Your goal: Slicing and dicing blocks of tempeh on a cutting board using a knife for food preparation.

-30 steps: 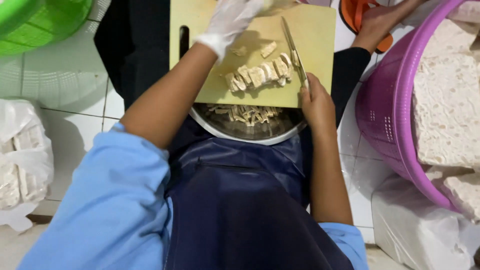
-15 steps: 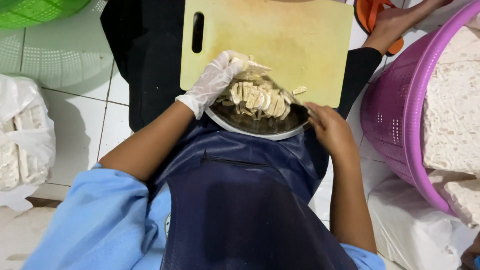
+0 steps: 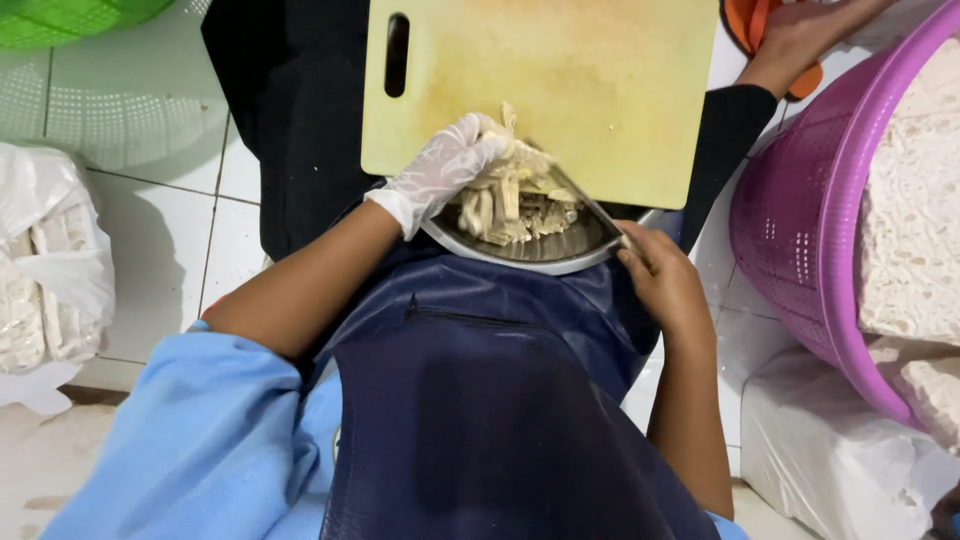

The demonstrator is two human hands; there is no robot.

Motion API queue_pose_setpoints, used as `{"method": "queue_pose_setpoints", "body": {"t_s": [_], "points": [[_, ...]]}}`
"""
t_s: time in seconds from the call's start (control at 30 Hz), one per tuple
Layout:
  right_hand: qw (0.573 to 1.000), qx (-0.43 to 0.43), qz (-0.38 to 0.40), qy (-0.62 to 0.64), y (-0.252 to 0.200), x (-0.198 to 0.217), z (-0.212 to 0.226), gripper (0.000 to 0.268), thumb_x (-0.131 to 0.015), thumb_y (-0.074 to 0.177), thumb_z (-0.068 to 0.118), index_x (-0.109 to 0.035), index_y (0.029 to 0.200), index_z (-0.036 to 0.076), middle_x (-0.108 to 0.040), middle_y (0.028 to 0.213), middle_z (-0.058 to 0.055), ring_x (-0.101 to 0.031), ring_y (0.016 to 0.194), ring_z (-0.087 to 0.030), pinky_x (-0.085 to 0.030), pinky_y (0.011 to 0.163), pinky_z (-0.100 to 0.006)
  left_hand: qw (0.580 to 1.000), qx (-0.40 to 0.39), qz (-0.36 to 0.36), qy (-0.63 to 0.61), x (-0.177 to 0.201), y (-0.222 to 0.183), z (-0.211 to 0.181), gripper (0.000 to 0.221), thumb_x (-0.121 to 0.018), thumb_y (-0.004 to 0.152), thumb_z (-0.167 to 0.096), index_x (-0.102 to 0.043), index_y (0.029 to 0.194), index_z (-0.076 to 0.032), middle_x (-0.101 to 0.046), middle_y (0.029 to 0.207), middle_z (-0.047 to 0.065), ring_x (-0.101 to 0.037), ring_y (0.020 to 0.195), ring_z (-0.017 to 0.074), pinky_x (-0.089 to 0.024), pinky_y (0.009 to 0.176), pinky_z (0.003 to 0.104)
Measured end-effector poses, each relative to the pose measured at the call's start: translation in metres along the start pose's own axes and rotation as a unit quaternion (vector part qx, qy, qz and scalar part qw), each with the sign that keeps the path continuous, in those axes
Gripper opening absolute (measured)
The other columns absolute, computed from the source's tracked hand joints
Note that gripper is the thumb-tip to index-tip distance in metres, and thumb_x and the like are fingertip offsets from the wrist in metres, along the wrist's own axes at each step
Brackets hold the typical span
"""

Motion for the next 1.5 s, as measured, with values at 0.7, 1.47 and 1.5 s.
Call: {"method": "queue_pose_setpoints", "body": {"t_s": [0.7, 1.47, 1.5], "points": [[0.997, 0.007, -0.022, 0.079, -0.007, 0.001, 0.004, 0.035, -0.055, 0.088, 0.014, -0.057, 0.123, 0.014, -0.057, 0.124, -0.006, -0.053, 0.114, -0.018, -0.037, 0.097, -0.03, 0.979, -0.096, -0.1, -0.152, 0.002, 0.038, 0.007, 0.02, -0.058, 0.083, -0.011, -0.047, 0.098, -0.002, -0.049, 0.085, 0.006, -0.054, 0.075, 0.0163, -0.057, 0.071, 0.029], [0.994, 0.019, -0.057, -0.087, 0.044, -0.074, 0.077, 0.073, -0.049, 0.085, 0.006, -0.013, 0.148, 0.013, -0.055, 0.082, -0.022, -0.053, 0.062, -0.045, -0.036, 0.052, -0.054, 0.774, -0.29, -0.105, 0.553, -0.016, 0.029, 0.007, 0.037, -0.071, 0.079, -0.034, -0.058, 0.103, -0.01, -0.054, 0.089, 0.01, -0.051, 0.081, 0.0271, -0.043, 0.068, 0.038], [0.995, 0.016, -0.053, -0.087, 0.04, -0.073, 0.079, 0.073, -0.049, 0.085, 0.006, -0.013, 0.148, 0.013, -0.055, 0.082, -0.022, -0.053, 0.062, -0.045, -0.036, 0.052, -0.054, 0.776, -0.288, -0.101, 0.552, -0.015, 0.024, 0.01, 0.037, -0.071, 0.079, -0.034, -0.058, 0.103, -0.01, -0.054, 0.089, 0.01, -0.051, 0.081, 0.0271, -0.043, 0.068, 0.038]]}}
Point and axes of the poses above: each hand's wrist, its own y-axis towards the middle knuckle, its own x-axis out of the back of the hand, z = x × y, the point moved 5 cm from there along y, towards the middle knuckle
